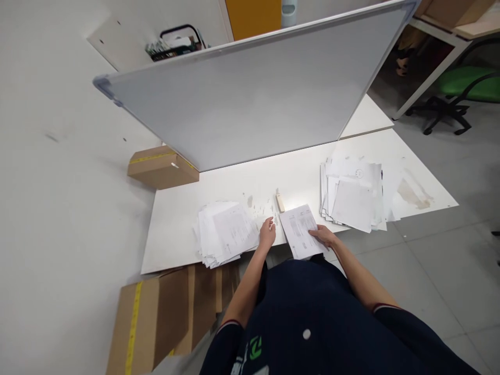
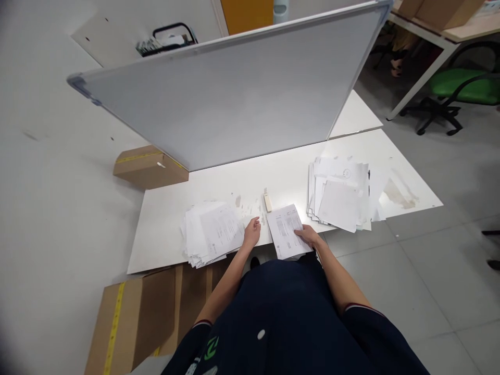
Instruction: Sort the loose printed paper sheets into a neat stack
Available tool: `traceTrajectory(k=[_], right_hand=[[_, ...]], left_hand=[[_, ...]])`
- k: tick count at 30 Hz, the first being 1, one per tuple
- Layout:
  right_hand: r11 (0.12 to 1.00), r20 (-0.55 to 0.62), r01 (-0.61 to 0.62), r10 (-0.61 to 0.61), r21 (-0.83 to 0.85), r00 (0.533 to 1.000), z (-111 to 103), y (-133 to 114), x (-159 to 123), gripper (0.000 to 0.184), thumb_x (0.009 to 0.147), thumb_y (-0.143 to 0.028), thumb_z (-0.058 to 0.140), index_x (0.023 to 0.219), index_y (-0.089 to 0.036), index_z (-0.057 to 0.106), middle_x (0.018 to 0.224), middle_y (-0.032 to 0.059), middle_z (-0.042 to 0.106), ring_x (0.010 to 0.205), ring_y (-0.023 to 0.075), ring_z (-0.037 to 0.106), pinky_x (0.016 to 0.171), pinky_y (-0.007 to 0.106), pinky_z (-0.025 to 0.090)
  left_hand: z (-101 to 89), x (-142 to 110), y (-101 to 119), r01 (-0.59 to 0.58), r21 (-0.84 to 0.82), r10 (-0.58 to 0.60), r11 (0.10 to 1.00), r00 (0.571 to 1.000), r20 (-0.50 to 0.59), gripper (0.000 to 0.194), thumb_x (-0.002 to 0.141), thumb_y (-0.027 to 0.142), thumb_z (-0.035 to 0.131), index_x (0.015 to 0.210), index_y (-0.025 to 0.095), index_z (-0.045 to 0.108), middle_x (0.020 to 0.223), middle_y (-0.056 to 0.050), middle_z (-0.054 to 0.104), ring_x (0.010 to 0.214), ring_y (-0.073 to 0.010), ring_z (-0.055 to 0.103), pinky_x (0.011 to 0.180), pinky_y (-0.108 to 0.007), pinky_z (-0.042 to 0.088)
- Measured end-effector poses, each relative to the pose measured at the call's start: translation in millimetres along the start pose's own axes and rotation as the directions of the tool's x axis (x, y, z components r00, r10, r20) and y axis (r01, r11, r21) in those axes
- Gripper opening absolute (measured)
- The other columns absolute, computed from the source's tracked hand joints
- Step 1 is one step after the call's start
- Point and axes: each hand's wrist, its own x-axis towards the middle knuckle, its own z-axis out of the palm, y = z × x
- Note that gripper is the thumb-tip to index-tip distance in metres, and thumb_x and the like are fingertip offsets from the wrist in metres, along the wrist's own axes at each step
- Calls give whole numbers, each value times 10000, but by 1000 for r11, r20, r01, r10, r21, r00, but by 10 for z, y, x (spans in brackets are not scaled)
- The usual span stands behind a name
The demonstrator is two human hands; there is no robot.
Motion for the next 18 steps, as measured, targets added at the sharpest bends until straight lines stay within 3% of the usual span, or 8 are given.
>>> traceTrajectory(k=[9,18], right_hand=[[992,-19,-85,87,90,996,-76,74,149,257,688,-257,614,902,-116,602,959,147,677,793,245,657,630,315,533],[991,-16,-68,71,117,997,-51,39,207,269,679,-281,620,904,-134,604,973,131,676,800,240,656,622,310,532]], left_hand=[[95,183,186,-93,217,46,972,976,213,546,810,149,398,1346,213,315,1295,-123,425,1188,-236,410,970,-354,323],[171,277,228,-90,413,-24,906,964,264,626,788,101,377,1371,293,257,1189,-120,460,1091,-265,463,893,-358,355]])
